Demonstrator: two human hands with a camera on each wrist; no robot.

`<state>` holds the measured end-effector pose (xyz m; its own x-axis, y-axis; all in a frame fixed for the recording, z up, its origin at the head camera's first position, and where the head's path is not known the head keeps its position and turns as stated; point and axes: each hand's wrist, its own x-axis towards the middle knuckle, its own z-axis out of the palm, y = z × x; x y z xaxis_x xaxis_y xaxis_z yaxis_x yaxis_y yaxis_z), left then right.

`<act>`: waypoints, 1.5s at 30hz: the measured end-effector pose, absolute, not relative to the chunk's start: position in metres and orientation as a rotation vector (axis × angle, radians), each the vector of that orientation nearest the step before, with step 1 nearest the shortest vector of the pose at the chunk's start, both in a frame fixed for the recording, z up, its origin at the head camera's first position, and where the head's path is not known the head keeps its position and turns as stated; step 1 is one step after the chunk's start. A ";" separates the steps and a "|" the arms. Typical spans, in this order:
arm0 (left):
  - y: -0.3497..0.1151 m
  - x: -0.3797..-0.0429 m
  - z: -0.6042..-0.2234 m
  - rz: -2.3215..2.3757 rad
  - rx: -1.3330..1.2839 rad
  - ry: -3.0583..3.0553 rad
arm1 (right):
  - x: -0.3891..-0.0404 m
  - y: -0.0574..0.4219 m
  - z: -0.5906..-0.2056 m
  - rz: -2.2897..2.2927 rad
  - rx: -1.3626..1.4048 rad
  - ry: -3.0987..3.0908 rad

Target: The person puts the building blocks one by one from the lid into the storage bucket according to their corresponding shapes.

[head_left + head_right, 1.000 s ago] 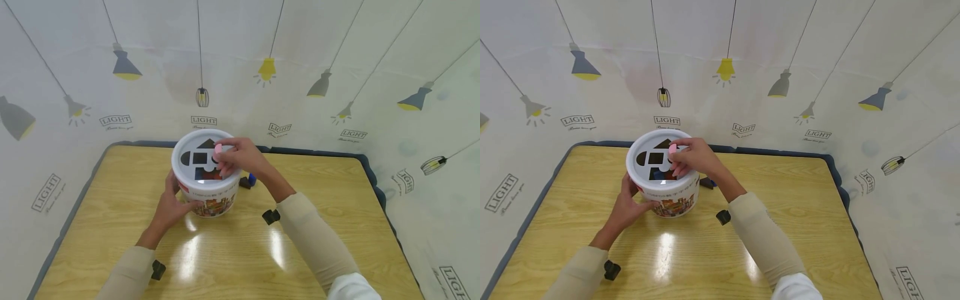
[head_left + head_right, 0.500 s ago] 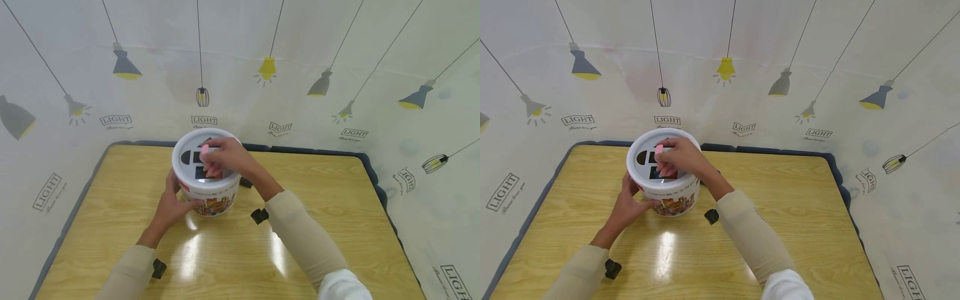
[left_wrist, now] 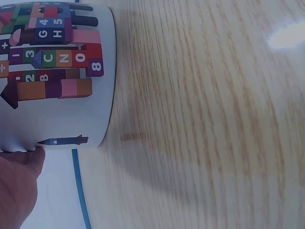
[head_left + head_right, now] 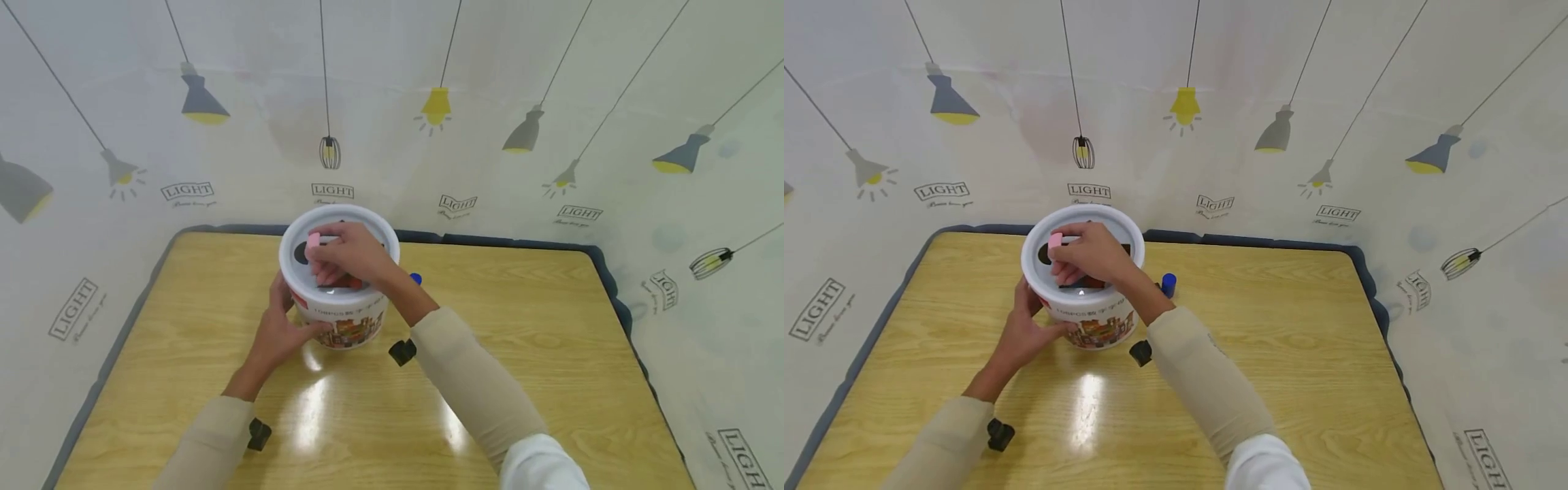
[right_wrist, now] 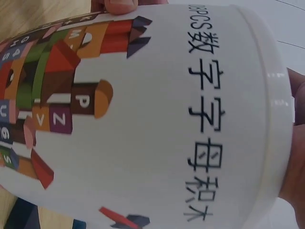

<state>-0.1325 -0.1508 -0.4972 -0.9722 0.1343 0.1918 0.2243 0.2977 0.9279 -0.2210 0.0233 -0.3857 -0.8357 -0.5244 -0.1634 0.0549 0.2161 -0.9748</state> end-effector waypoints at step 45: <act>-0.148 -0.130 -0.494 -1.765 -0.357 -2.447 | -0.221 0.014 -0.392 -1.641 -0.481 2.089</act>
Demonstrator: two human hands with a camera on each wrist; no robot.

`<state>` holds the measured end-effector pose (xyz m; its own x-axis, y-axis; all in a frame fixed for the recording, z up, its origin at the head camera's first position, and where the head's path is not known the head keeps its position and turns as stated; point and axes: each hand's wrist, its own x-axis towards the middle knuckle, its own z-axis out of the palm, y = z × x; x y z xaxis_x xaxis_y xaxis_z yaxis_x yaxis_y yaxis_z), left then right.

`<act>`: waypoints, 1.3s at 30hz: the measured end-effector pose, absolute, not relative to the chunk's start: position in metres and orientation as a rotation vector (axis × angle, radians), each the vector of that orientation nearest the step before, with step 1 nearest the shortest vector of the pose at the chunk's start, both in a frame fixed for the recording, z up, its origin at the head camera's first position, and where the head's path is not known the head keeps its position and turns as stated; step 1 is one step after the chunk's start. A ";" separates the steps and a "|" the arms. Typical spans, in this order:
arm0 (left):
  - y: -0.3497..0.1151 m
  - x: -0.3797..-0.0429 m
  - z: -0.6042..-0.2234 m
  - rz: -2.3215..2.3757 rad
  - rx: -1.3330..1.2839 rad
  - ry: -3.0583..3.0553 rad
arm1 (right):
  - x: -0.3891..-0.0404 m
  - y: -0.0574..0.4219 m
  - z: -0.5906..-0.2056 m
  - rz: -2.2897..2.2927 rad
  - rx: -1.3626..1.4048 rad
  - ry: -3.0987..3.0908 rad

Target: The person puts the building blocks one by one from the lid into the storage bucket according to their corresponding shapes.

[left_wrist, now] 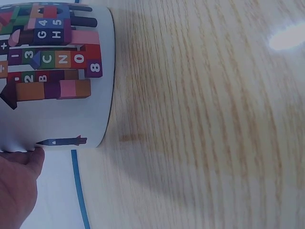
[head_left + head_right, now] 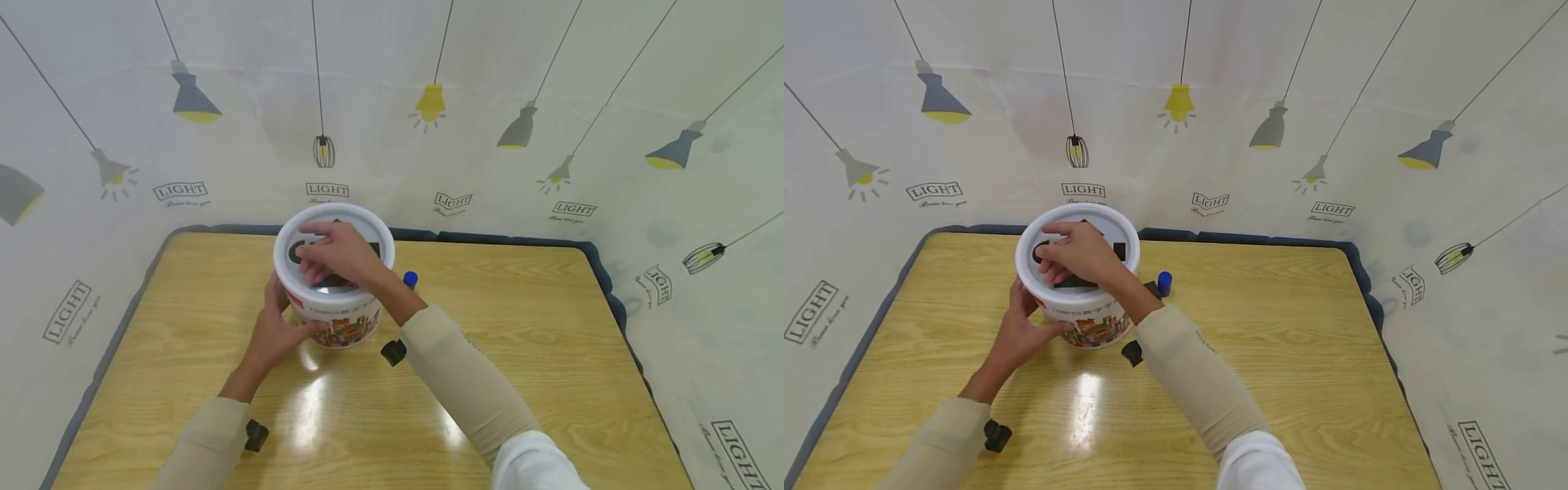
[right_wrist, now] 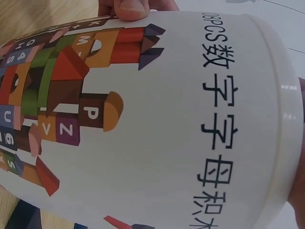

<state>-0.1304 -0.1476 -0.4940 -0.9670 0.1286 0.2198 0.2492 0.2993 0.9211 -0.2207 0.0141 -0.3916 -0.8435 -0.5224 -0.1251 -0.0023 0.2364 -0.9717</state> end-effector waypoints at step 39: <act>-0.149 -0.131 -0.497 -1.765 -0.358 -2.446 | -0.218 0.108 -0.388 -1.887 -0.253 2.163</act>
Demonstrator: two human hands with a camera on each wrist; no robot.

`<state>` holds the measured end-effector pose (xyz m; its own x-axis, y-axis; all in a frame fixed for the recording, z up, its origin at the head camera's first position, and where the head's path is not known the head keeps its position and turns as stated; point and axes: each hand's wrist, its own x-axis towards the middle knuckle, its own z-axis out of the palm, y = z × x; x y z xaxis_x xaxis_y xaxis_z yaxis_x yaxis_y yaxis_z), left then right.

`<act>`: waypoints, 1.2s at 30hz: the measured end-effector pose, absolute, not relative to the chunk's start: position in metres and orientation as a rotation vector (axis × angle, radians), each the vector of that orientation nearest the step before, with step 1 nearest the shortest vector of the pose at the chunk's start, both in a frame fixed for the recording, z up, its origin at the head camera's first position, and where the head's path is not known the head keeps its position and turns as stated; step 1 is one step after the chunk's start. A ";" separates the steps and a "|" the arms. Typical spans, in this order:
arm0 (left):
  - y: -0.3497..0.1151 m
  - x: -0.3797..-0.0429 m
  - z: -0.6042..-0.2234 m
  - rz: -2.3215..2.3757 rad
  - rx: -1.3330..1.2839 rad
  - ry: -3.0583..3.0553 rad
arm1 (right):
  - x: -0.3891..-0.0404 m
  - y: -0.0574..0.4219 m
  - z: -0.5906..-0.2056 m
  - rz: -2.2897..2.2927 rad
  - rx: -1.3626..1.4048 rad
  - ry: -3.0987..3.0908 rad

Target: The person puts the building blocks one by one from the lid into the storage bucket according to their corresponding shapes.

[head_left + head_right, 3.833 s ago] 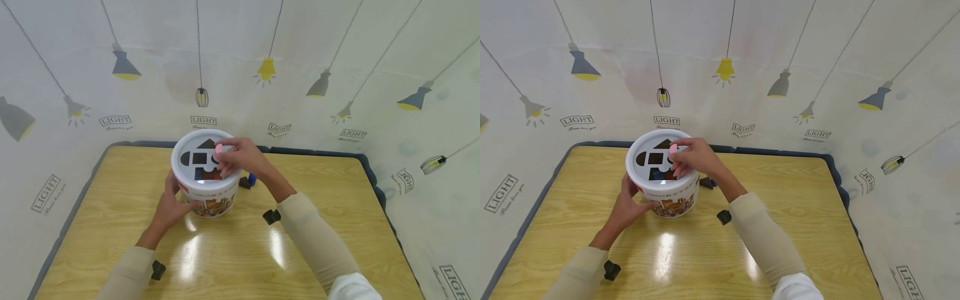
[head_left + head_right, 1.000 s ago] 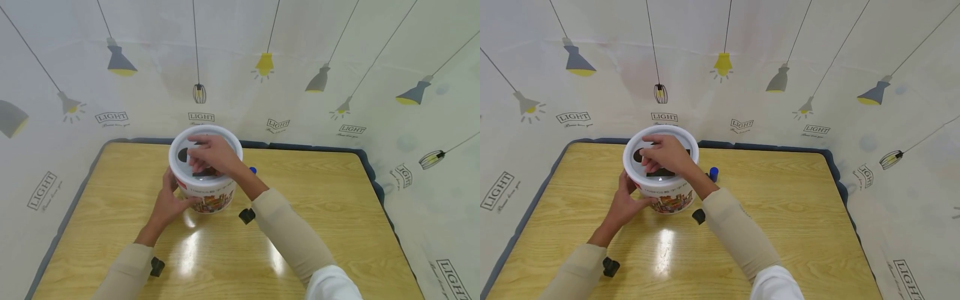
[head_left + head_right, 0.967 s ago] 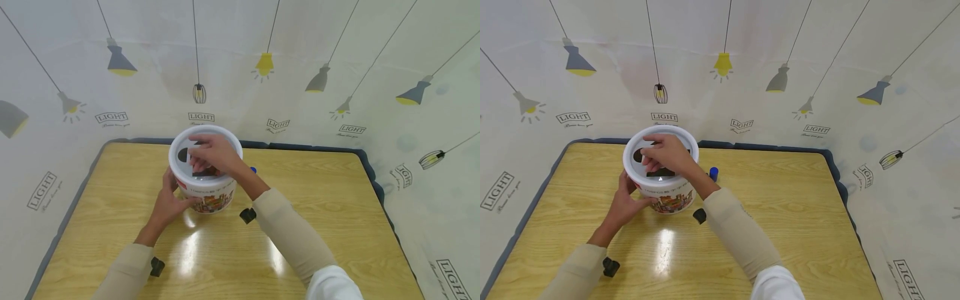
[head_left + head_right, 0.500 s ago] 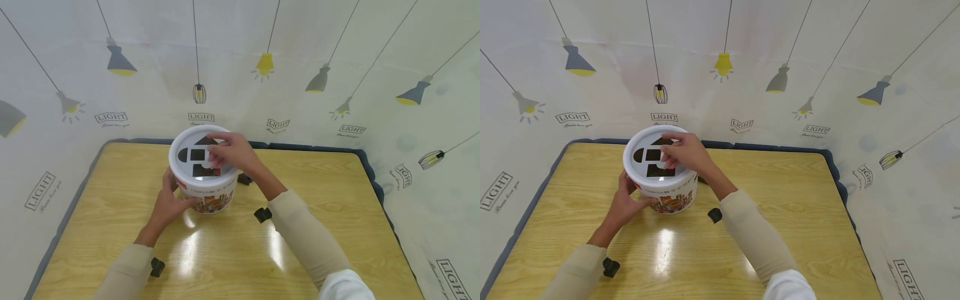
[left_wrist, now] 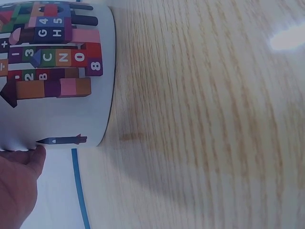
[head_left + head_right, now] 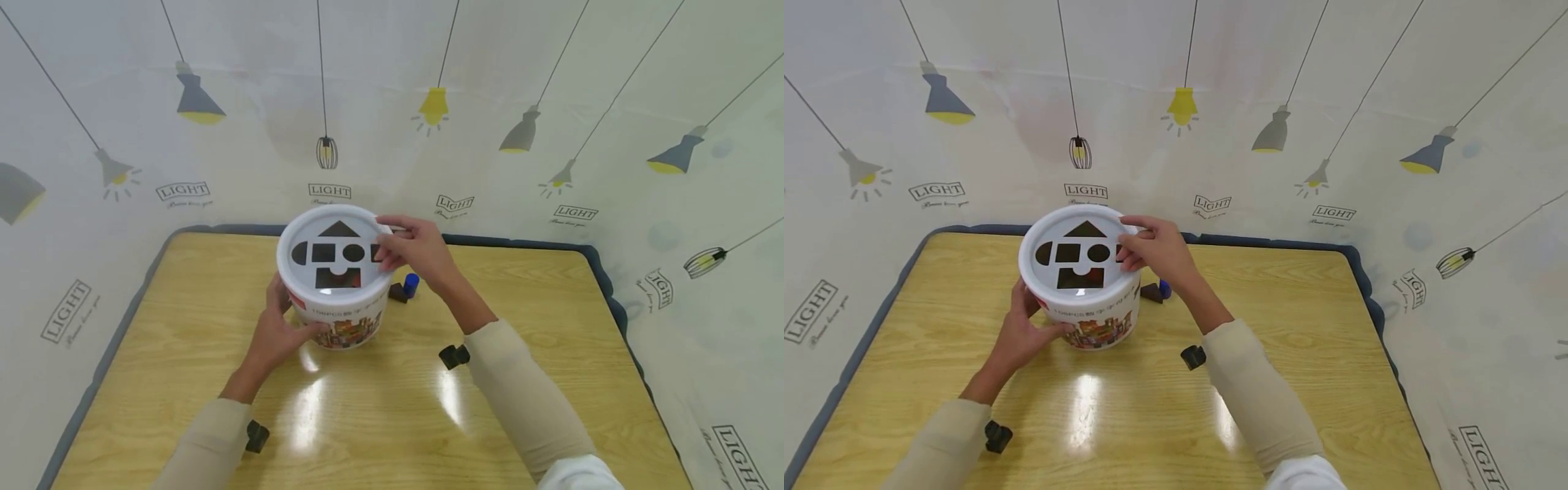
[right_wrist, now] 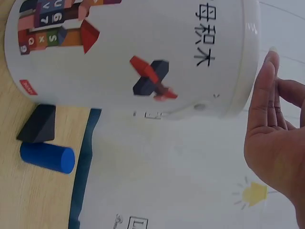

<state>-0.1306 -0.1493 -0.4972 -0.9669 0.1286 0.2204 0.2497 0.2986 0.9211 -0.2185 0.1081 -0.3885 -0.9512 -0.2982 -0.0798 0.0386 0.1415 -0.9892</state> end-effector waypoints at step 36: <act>-0.151 -0.132 -0.499 -1.775 -0.318 -2.455 | -0.221 0.156 -0.476 -1.871 0.058 2.202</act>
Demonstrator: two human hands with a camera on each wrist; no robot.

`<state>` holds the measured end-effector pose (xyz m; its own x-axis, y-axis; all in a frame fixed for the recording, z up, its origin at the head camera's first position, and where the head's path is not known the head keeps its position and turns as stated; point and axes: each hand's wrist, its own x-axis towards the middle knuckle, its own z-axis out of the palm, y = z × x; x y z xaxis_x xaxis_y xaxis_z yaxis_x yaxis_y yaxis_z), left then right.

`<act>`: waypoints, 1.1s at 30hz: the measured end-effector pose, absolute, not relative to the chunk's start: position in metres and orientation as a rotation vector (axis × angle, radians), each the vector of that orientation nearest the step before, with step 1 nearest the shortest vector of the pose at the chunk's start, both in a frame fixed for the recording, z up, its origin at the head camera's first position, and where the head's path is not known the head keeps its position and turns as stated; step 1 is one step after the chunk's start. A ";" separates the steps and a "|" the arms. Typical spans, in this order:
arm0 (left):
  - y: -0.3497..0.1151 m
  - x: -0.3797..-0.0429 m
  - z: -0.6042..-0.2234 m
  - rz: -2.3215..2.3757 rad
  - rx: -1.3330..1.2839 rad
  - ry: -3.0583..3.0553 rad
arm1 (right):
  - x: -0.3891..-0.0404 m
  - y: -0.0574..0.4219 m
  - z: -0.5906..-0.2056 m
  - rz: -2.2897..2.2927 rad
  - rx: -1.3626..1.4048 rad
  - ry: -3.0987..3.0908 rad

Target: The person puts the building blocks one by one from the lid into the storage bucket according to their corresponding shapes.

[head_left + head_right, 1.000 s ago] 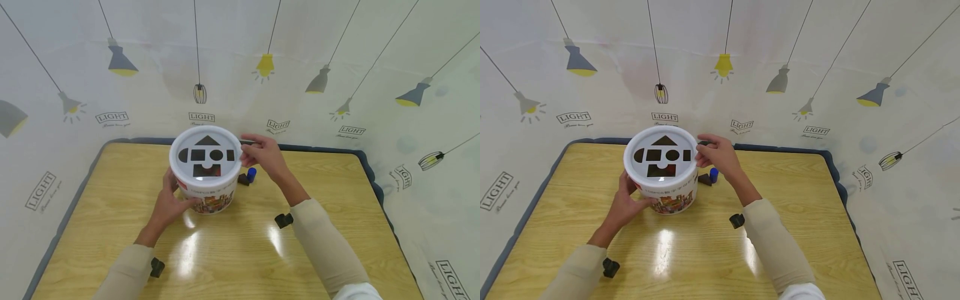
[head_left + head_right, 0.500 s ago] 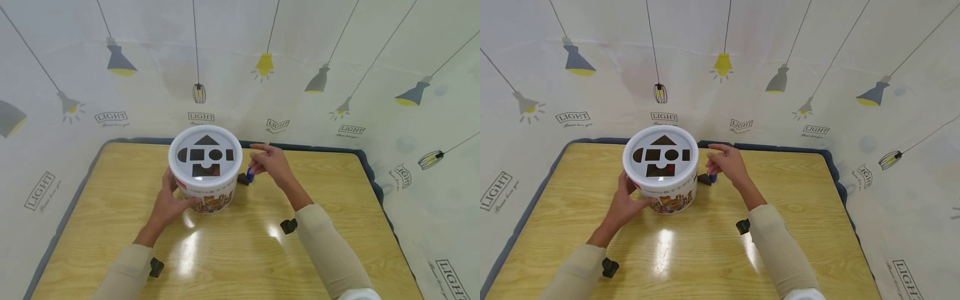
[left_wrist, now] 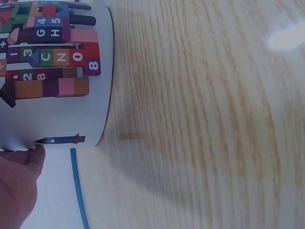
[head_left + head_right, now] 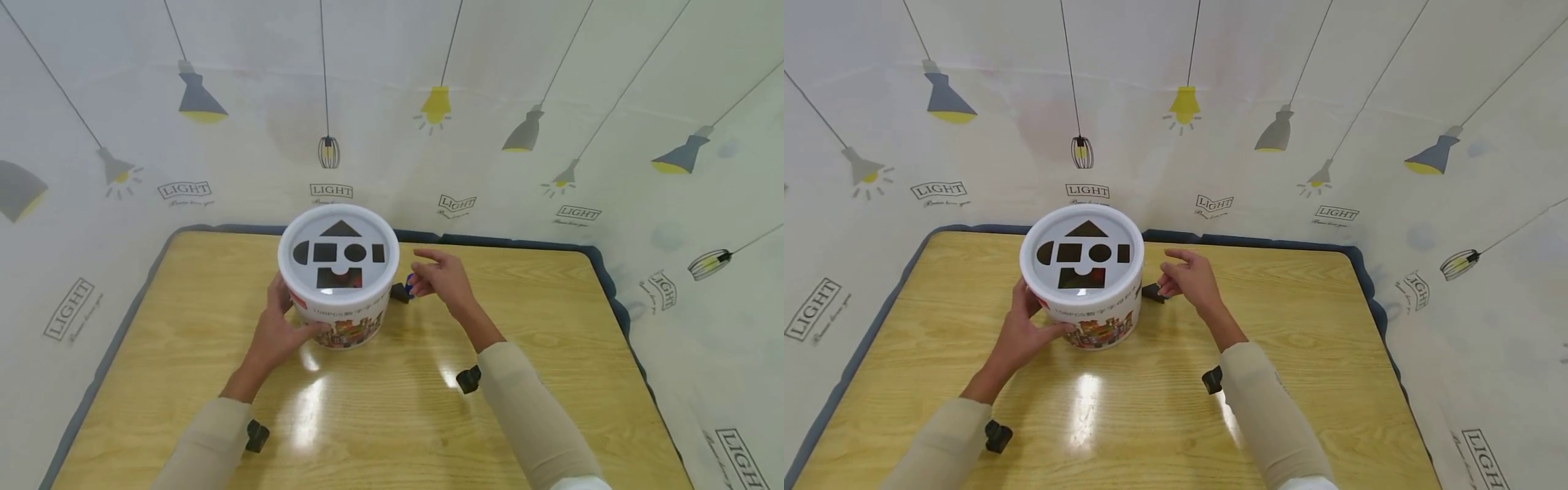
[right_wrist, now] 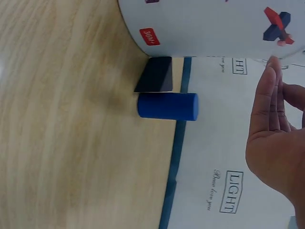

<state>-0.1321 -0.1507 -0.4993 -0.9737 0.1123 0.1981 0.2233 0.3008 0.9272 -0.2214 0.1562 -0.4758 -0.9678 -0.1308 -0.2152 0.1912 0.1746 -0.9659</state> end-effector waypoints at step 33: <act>-0.150 -0.130 -0.497 -1.769 -0.299 -2.486 | -0.229 0.155 -0.548 -1.827 0.268 2.106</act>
<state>-0.1305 -0.1498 -0.4975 -0.9782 0.1140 0.1738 0.2015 0.3159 0.9271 -0.2288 0.1547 -0.5483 -0.9248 -0.0784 -0.3723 0.3576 0.1554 -0.9209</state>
